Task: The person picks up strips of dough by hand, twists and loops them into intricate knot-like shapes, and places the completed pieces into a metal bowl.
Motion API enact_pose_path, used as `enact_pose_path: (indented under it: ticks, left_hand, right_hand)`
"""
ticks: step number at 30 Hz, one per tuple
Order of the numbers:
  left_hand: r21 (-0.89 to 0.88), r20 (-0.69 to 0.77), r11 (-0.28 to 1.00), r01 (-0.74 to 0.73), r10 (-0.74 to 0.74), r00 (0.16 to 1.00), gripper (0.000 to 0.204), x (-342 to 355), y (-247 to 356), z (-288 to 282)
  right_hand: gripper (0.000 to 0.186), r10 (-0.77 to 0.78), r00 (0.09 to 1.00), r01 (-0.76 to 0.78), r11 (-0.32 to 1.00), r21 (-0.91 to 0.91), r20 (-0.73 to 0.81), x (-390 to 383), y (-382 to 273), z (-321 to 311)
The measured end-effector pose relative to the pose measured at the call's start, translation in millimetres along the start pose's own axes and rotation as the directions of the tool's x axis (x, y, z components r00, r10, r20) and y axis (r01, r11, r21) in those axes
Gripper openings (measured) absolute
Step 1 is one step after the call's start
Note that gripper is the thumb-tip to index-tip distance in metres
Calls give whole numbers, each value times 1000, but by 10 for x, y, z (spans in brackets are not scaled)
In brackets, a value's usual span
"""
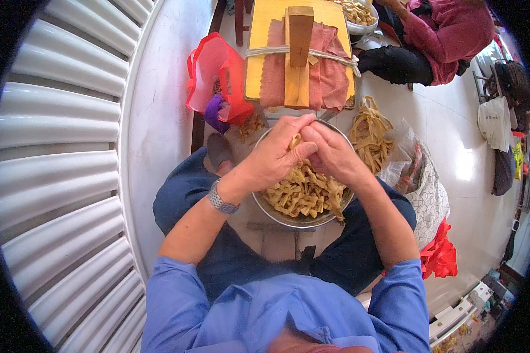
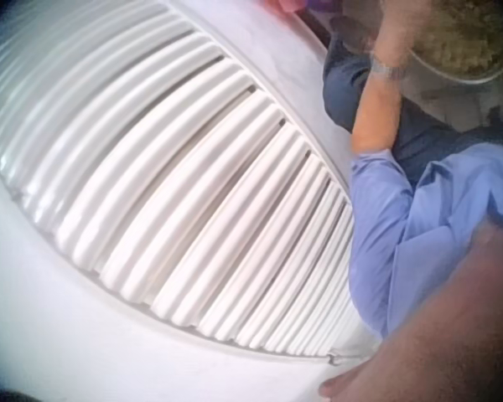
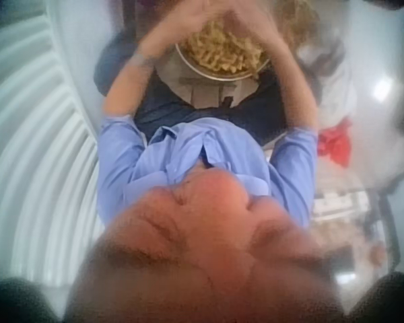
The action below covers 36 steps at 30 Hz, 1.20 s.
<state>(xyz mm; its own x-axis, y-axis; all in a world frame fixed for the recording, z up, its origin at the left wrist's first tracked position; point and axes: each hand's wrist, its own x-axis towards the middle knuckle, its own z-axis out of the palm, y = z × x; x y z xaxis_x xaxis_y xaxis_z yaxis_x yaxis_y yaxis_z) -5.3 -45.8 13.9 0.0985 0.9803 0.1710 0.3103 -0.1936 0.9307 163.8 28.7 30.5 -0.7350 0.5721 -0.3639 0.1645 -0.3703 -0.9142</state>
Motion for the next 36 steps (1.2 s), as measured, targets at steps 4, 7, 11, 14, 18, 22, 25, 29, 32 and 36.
enact_pose_path:
  ticks: [4,7,11,14,18,22,25,29,32,36]
  left_hand:
    - [94,-49,995,18,-13,999,36,-10,-23,-29]
    - [207,-119,978,-2,27,993,34,-48,-103,-137]
    - [92,-163,949,302,-285,944,33,-80,20,-361]
    - [-7,-74,930,368,-367,927,28,-52,95,-410]
    - [184,-13,983,1,1,1000,30,-46,-18,-384]
    - [322,193,947,-4,-61,979,23,27,78,-182]
    - [302,186,950,83,-144,972,24,-62,40,-169]
    - [276,428,951,141,-253,868,22,-243,-43,-276]
    - [247,541,942,228,-329,774,24,-270,41,-393]
    - [143,605,908,393,-394,692,25,-224,101,-516]
  right_hand:
    - [32,95,992,-100,993,69,78,-18,57,-50]
    - [29,50,998,-48,996,-80,24,-11,32,-76]
    - [26,19,1000,-25,954,-300,-23,-35,-90,-170]
    - [26,-24,999,14,935,-355,-25,-42,-87,-210]
    - [23,-200,979,161,854,-494,-26,-33,-38,-174]
    - [19,-308,949,295,795,-531,68,-18,23,-19]
    - [17,-270,958,272,753,-599,96,-47,-25,-27]
    - [19,-136,972,230,712,-664,191,-199,92,-168]
    - [21,-63,967,216,715,-665,246,-307,42,-178]
    - [23,-108,963,234,790,-566,247,-346,30,-187]
